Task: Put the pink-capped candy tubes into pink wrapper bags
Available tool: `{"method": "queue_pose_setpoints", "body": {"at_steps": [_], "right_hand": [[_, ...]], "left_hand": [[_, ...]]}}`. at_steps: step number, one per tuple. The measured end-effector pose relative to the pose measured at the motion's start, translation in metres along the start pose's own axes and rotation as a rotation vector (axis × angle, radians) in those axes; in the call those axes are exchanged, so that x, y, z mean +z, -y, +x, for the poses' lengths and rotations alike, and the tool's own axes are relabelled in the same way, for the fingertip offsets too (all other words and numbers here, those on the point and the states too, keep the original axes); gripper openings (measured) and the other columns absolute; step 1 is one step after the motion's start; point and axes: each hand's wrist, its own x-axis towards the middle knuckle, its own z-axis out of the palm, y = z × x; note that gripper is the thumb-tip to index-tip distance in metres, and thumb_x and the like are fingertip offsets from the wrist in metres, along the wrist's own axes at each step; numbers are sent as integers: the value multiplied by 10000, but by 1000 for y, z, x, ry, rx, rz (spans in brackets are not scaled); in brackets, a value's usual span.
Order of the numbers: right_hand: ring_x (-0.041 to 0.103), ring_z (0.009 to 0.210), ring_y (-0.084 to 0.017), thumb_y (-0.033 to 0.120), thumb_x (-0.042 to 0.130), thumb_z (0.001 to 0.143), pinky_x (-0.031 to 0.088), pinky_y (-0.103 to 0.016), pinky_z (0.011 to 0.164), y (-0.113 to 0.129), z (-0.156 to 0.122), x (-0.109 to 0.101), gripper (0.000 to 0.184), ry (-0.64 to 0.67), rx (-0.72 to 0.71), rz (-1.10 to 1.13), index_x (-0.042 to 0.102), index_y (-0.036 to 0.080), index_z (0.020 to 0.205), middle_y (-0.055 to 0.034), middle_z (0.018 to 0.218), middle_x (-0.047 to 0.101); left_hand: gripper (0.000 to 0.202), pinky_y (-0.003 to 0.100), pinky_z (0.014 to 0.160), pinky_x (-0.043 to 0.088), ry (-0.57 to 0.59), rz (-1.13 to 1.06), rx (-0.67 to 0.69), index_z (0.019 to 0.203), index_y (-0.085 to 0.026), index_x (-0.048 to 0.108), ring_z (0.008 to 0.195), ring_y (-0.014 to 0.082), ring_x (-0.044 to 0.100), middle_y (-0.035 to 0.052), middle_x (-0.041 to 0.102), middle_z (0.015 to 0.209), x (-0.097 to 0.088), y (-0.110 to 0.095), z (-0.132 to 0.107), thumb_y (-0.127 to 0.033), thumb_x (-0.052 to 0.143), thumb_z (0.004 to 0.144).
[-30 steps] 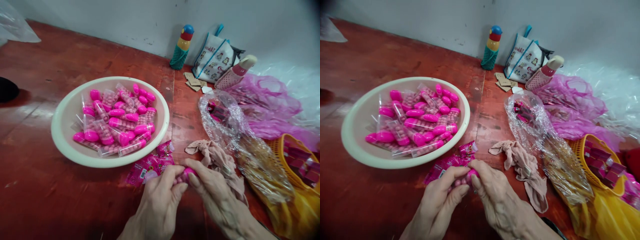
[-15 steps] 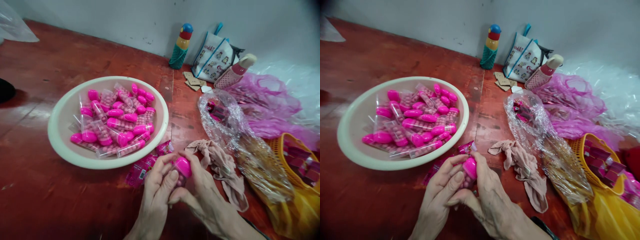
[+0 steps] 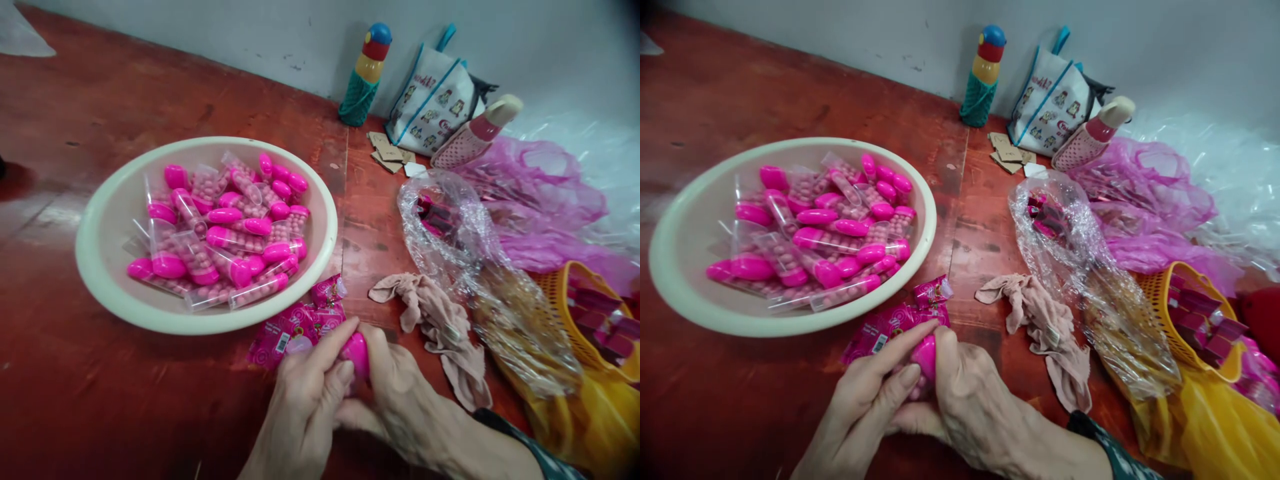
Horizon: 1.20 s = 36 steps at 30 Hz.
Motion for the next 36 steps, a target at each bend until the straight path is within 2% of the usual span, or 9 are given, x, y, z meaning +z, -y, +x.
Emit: {"method": "queue_pose_setpoints", "body": {"at_steps": [5,8,12,15,20,23,26,32,36], "right_hand": [[612,648,-178,387,525,849,511,-277,543,-16,0,19,369,18,88,28,385,163,1107,-45,795,598],[610,803,-231,254,635,753,534,-351,658,-19,5,20,440,33,140,78,405,158,1115,-93,919,594],[583,897,-278,207,692,668,534,-414,707,-16,9,14,513,33,176,74,416,138,1095,-138,995,574],[579,833,-227,202,628,704,531,-361,676,-13,6,19,402,-32,112,99,433,147,1051,-102,946,568],[520,583,-190,361,502,772,446,-301,477,-15,3,31,211,-171,-53,-178,467,161,830,-49,690,526],[454,447,-173,474,386,824,331,-281,370,-19,5,28,328,-118,-156,-388,476,177,716,-44,574,487],[392,390,-144,417,330,867,252,-270,352,-22,9,25,339,-34,-170,-469,487,188,671,-48,540,483],[404,348,-142,433,407,826,199,-263,343,-29,20,37,339,69,-158,-480,528,129,736,-57,530,507],[477,442,-156,453,462,788,316,-264,400,-32,25,39,327,-55,-86,-256,506,129,808,-48,605,541]], "left_hand": [[378,277,742,468,138,-242,-49,1231,-287,552,790,183,592,32,681,953,10,20,21,-309,491,859],[370,249,823,443,96,-428,-72,1238,-307,531,879,152,575,12,619,1150,15,28,28,-282,485,873],[383,271,916,390,91,-350,-45,1257,-327,508,1026,176,529,2,557,1253,14,29,26,-293,478,877],[418,307,871,418,150,-185,-28,1277,-312,495,991,211,542,31,593,1190,10,29,21,-326,498,860],[328,324,777,439,31,-70,0,1148,-293,611,825,213,562,30,660,961,9,27,12,-356,500,845],[294,316,740,439,-11,-56,5,1101,-295,631,798,205,555,22,662,925,13,23,10,-351,498,845],[260,292,728,440,-34,-102,9,1058,-265,641,775,185,554,16,648,860,16,22,12,-332,514,842],[244,221,609,418,6,-245,-51,1090,-249,584,614,101,496,-37,579,739,19,36,23,-280,521,857],[240,210,678,431,16,-336,-39,1105,-241,550,722,104,532,-29,594,816,19,35,35,-256,508,869]]}}
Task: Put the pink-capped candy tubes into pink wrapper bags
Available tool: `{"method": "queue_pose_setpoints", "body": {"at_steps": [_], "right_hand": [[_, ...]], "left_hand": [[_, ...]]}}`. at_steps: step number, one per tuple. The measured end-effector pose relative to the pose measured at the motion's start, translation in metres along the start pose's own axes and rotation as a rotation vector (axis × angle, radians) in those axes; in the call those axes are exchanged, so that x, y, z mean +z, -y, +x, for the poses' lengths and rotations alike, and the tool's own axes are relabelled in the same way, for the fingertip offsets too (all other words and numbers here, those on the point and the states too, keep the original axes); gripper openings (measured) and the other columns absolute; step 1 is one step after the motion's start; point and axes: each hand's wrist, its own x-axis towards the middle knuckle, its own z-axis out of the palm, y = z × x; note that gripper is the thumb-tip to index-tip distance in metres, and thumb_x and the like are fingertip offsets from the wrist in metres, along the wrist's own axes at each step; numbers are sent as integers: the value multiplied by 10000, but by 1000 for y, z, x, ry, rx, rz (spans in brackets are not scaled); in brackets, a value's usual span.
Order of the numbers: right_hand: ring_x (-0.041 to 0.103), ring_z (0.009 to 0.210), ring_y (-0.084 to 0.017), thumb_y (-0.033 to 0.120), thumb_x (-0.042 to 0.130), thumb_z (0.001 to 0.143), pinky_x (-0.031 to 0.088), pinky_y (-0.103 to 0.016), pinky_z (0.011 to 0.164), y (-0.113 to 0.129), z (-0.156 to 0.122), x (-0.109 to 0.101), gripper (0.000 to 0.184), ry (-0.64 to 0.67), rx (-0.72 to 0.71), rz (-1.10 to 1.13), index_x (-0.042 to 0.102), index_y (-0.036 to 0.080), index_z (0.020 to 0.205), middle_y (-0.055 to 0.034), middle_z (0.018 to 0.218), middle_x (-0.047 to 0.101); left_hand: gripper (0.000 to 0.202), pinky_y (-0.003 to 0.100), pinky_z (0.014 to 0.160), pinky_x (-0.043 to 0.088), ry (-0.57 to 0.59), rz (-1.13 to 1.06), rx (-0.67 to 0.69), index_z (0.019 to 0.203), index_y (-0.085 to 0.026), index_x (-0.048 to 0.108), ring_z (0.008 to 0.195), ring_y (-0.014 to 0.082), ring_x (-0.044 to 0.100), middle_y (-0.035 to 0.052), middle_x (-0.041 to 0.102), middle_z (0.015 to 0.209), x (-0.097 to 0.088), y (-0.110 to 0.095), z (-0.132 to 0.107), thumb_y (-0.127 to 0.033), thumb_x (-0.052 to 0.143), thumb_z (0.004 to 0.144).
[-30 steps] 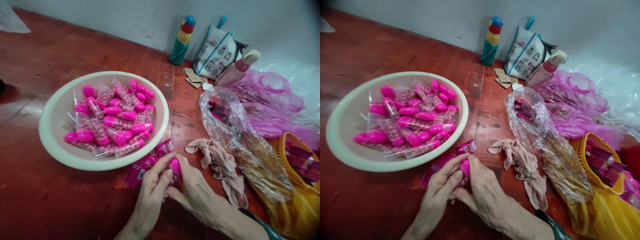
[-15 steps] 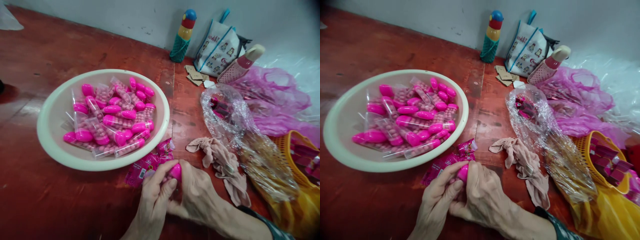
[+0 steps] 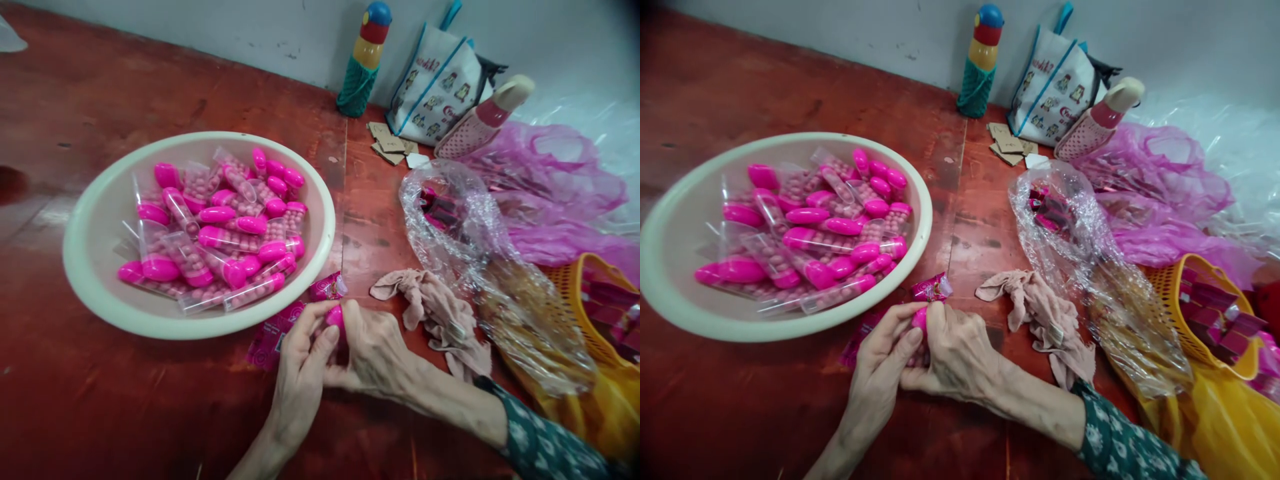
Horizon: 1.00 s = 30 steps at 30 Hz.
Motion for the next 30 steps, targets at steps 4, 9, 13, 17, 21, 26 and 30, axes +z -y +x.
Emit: {"method": "queue_pose_setpoints", "body": {"at_steps": [4,9,13,17,21,26,30], "right_hand": [[559,597,-166,305,581,705,446,-270,530,2,0,-5,298,-141,244,342,471,158,939,-35,741,585],[614,697,-209,229,565,740,511,-313,596,-2,-11,3,368,-209,232,323,466,141,1083,-82,849,623],[622,904,-252,82,383,813,538,-370,710,-1,-18,12,500,-304,118,173,329,124,1309,-162,1063,612],[578,1023,-240,63,421,815,512,-379,842,10,-20,5,564,-289,86,343,291,156,1356,-147,1161,579],[589,905,-203,206,643,769,514,-336,821,15,-28,-5,547,-336,335,695,407,179,1262,-84,1020,597],[578,832,-168,259,575,835,504,-286,733,23,-35,-11,327,-322,496,860,474,211,1142,-41,971,591],[581,845,-145,256,532,869,479,-243,744,34,-34,-18,199,-185,465,897,508,232,1065,-6,951,608]], "left_hand": [[287,289,854,431,137,-185,-30,1171,-242,470,933,159,568,27,608,1064,1,-10,7,-257,474,885],[388,348,985,348,48,219,119,1252,-285,434,1187,219,441,47,495,1287,3,-3,-2,-279,493,868],[507,385,1044,269,-4,475,282,1345,-292,361,1272,236,351,54,417,1387,5,6,-6,-263,499,858],[436,348,1052,272,2,209,180,1299,-273,437,1254,217,396,46,489,1341,6,0,-4,-287,498,867],[356,385,981,375,8,-336,-5,1234,-230,481,1160,242,507,85,581,1228,7,-15,-3,-295,470,884],[237,391,925,426,64,-642,-117,1114,-198,534,1115,231,545,97,607,1188,10,-21,-9,-239,470,890],[273,366,940,408,53,-622,-107,1158,-228,532,1150,210,508,70,564,1261,10,-22,-17,-222,460,895]]}}
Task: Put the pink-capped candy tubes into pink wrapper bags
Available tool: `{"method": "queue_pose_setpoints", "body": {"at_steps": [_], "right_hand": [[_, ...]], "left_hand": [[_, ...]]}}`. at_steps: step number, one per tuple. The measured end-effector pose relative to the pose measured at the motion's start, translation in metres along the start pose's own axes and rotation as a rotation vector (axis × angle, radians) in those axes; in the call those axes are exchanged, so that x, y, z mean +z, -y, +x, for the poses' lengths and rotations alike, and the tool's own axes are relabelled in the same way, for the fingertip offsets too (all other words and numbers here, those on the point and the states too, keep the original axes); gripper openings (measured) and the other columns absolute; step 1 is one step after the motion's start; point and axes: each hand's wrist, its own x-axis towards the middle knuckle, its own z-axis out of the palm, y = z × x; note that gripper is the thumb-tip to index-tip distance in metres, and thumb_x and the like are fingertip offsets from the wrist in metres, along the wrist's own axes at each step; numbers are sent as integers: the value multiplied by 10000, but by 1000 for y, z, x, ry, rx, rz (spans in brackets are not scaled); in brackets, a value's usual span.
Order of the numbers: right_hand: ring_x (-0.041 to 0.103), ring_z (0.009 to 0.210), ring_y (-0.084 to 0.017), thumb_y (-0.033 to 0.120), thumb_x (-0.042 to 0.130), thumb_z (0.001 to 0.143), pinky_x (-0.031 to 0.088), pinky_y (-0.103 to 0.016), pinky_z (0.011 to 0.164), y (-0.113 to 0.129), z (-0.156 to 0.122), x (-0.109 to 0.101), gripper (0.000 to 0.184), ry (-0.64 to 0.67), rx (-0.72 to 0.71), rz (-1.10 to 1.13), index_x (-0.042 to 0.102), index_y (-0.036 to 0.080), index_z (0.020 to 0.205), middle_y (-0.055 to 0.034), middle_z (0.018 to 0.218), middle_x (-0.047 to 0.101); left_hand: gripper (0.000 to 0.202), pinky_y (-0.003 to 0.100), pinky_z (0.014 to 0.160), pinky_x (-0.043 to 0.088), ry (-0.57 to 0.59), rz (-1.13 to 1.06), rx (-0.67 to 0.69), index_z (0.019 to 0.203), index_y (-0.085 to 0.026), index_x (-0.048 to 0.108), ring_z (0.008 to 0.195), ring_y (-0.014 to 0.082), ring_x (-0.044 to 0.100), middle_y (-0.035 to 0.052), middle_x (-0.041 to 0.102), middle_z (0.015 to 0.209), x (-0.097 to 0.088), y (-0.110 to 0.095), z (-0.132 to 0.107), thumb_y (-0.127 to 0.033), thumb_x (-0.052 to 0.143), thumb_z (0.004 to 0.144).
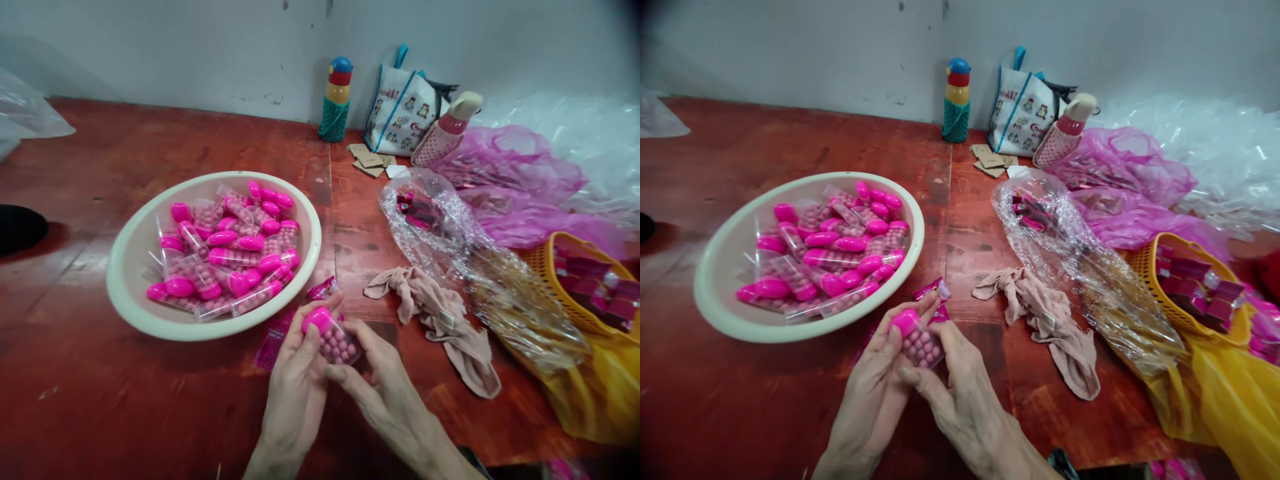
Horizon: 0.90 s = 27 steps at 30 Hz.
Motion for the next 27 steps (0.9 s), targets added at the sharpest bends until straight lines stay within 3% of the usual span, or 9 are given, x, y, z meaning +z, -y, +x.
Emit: {"method": "queue_pose_setpoints", "body": {"at_steps": [2,5,9,13,18,21,24,27], "right_hand": [[587,813,-146,295,470,904,487,-252,733,2,-5,0,163,49,62,-63,529,231,1041,-2,884,615],[608,819,-171,377,437,909,519,-291,732,1,-15,-3,343,144,153,-183,455,243,1224,-22,883,631],[625,920,-200,404,443,899,534,-323,793,-1,-27,-5,476,249,87,-236,363,243,1340,-68,1041,640],[634,876,-203,360,422,911,556,-309,741,-6,-40,3,492,197,6,-228,341,179,1361,-122,1026,640],[609,943,-222,367,419,906,549,-340,772,-12,-57,21,519,-9,-12,-134,273,243,1387,-135,1150,576],[587,1000,-240,390,408,902,530,-363,824,-13,-61,26,523,-53,-14,-119,285,233,1385,-131,1173,563],[616,916,-225,381,390,908,551,-323,758,-11,-58,27,504,-50,-11,-119,306,207,1374,-129,1091,595],[626,865,-207,354,398,910,549,-283,710,-8,-46,24,453,2,-18,-90,337,235,1343,-93,1014,626]], "left_hand": [[281,365,943,401,27,64,-15,1131,-186,568,1140,226,511,95,579,1240,0,-5,-2,-281,429,905],[504,392,942,393,118,197,-123,1022,-86,625,1070,267,553,168,640,1117,0,-19,1,-441,283,920],[588,408,861,433,230,392,-286,1014,-81,613,970,279,610,180,679,1007,0,-30,8,-501,216,907],[604,318,672,457,286,504,-407,1063,-111,593,859,244,640,172,681,1001,4,-25,9,-534,195,896],[640,250,523,390,275,566,-426,1049,-127,608,661,182,618,155,705,893,11,-17,2,-584,197,870],[627,243,512,382,277,607,-428,1066,-141,610,588,152,581,142,709,873,12,-17,1,-584,214,867],[599,249,522,393,314,655,-405,1101,-158,597,586,152,580,135,711,898,12,-22,2,-576,237,869],[569,272,573,442,328,700,-351,1149,-170,567,713,201,633,131,704,936,12,-28,6,-572,289,859]]}}
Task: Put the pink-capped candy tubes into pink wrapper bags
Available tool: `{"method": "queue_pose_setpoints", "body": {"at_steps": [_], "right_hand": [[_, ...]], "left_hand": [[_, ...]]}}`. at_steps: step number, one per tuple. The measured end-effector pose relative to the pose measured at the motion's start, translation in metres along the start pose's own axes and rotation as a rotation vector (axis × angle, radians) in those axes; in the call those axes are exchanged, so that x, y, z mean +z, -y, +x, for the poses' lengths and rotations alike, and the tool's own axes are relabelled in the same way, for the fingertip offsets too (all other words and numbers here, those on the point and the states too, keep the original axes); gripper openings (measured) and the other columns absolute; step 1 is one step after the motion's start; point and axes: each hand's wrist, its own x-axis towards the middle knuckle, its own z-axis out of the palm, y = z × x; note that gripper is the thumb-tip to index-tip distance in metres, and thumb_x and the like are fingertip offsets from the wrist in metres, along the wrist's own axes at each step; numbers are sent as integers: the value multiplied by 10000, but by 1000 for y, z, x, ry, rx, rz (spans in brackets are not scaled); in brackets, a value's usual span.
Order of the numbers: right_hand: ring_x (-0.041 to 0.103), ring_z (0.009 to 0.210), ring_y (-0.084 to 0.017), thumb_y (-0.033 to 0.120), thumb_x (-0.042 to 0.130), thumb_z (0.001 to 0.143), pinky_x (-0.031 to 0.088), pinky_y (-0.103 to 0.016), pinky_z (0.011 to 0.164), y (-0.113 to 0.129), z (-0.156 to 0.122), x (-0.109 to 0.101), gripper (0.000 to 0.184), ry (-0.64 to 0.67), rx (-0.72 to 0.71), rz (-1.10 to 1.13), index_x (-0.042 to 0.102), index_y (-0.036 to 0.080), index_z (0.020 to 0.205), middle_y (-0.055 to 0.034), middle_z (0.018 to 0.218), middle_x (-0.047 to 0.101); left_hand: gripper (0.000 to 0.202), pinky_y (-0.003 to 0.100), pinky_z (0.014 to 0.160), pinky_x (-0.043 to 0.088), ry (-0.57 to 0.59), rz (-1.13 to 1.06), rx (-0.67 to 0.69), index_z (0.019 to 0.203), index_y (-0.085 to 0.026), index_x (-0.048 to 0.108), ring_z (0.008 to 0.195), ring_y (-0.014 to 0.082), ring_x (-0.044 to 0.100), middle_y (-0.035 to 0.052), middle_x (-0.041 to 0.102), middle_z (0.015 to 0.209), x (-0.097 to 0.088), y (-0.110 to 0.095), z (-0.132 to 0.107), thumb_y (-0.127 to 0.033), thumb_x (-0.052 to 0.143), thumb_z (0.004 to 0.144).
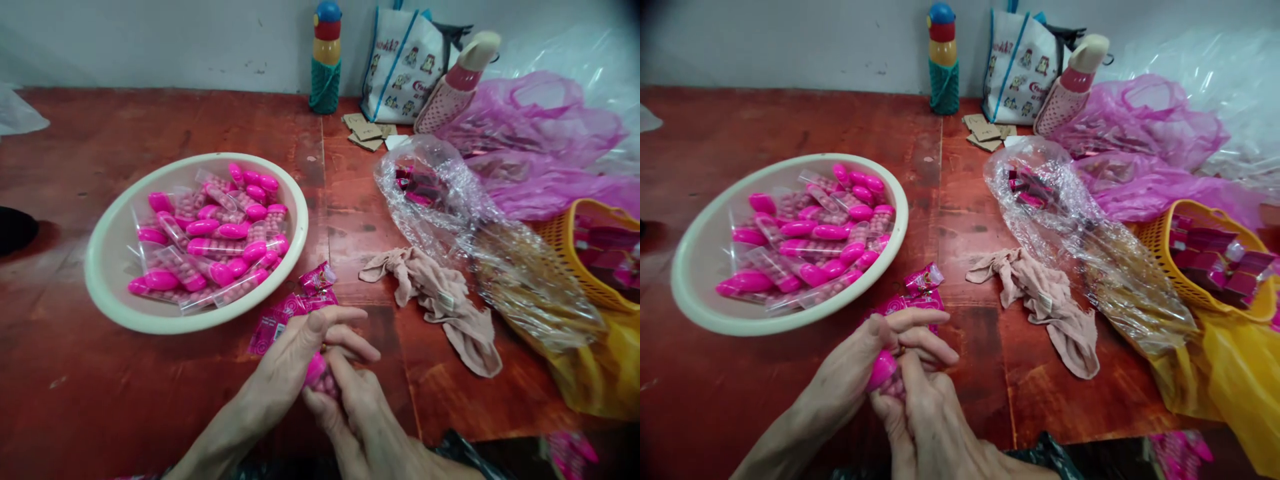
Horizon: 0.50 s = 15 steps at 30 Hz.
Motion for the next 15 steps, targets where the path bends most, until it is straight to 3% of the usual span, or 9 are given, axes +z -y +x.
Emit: {"method": "queue_pose_setpoints", "body": {"at_steps": [3,6,8,11,15], "right_hand": [[627,838,-184,324,425,907,528,-255,696,0,14,-10,374,99,29,14,399,276,1276,-43,970,642],[615,786,-158,355,433,912,493,-229,657,-11,22,-24,210,134,142,36,522,275,1085,-5,877,640],[590,718,-143,374,396,928,468,-222,627,-23,22,-34,205,67,200,69,546,235,929,5,788,617],[549,616,-129,359,331,950,444,-220,571,-44,20,-42,288,-73,213,74,520,200,802,6,694,582],[574,615,-154,348,318,951,463,-240,544,-61,22,-42,285,-249,124,-160,551,197,886,-23,715,615]], "left_hand": [[593,383,792,472,-43,-32,116,1167,-148,550,944,271,622,152,677,1014,-5,2,5,-565,250,871],[540,441,943,390,-258,139,311,1181,-165,538,1079,275,558,146,619,1152,-10,16,16,-506,227,901],[383,435,985,353,-414,465,423,1168,-191,546,1126,260,519,117,595,1192,-13,28,27,-397,360,905],[321,468,1019,313,-500,980,559,1159,-166,551,1231,287,408,132,575,1211,-20,41,49,-246,492,853],[434,544,1000,315,-580,1268,573,1224,-85,465,1293,361,294,212,493,1270,-30,44,74,-189,526,808]]}}
